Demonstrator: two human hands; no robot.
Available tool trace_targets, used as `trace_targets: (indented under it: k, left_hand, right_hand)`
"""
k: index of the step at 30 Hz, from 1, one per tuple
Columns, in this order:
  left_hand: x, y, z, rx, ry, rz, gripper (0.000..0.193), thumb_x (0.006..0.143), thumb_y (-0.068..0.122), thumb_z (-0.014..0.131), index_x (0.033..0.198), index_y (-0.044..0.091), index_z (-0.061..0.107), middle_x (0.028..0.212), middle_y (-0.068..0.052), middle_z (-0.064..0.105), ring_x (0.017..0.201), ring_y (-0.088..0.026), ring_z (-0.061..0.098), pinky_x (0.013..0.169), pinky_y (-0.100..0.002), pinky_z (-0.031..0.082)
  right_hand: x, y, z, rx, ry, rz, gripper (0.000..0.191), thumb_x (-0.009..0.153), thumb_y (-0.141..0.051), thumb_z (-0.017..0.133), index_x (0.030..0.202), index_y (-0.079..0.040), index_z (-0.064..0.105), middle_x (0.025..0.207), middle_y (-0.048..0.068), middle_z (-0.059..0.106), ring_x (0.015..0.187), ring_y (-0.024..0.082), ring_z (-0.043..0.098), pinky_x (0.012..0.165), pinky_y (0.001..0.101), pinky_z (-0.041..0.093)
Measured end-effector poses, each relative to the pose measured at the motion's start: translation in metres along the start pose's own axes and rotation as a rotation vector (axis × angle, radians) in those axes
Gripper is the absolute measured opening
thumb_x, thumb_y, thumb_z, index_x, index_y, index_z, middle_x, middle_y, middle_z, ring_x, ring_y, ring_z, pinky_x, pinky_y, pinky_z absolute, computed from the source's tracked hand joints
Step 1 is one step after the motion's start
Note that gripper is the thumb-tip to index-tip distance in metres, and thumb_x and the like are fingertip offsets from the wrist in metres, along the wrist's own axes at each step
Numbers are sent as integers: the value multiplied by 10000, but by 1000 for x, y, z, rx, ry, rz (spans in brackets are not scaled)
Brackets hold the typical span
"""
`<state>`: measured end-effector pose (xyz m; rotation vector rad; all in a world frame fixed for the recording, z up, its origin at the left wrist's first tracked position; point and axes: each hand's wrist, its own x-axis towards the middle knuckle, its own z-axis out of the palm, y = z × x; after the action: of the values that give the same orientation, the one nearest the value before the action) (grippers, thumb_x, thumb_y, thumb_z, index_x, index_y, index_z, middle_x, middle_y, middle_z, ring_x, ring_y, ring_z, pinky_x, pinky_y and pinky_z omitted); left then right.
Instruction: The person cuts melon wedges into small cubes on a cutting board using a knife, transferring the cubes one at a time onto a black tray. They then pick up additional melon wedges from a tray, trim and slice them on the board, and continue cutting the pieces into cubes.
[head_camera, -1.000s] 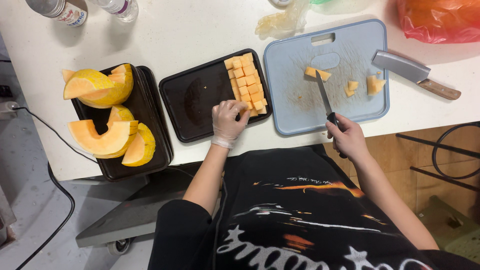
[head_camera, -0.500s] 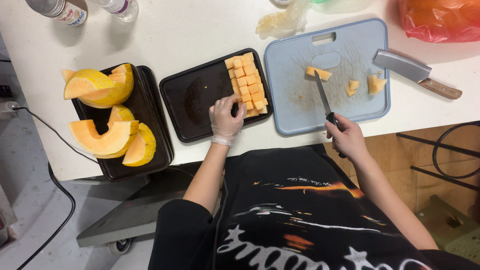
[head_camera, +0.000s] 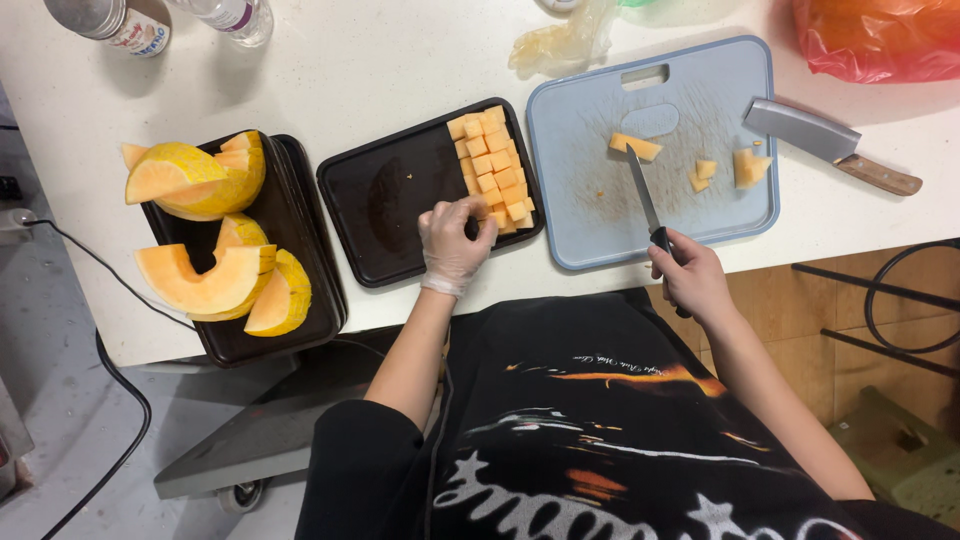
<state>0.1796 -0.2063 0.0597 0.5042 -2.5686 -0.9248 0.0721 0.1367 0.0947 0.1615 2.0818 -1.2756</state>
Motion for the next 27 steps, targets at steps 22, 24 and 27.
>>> trace_targets:
  k: [22, 24, 27]
  left_hand:
    - [24, 9, -5, 133, -137, -197, 240, 828, 418, 764, 810, 179, 766, 813, 32, 696, 847, -197, 608, 845, -417, 354]
    - [22, 8, -6, 125, -122, -195, 240, 834, 416, 754, 803, 178, 769, 811, 30, 698, 845, -198, 608, 845, -420, 354]
    - [21, 8, -5, 131, -120, -199, 252, 843, 408, 739, 769, 168, 768, 791, 26, 696, 837, -205, 609, 845, -425, 355]
  right_hand:
    - [1, -3, 0, -2, 3, 4, 417, 974, -230, 661, 1350, -51, 638, 715, 13, 598, 435, 62, 459, 396, 246, 366]
    - [1, -4, 2, 15, -10, -6, 417, 975, -231, 659, 1350, -51, 634, 713, 14, 598, 432, 61, 455, 394, 245, 363]
    - [1, -5, 2, -2, -11, -1, 403, 978, -229, 654, 1335, -43, 642, 712, 16, 596, 429, 64, 456, 393, 247, 362]
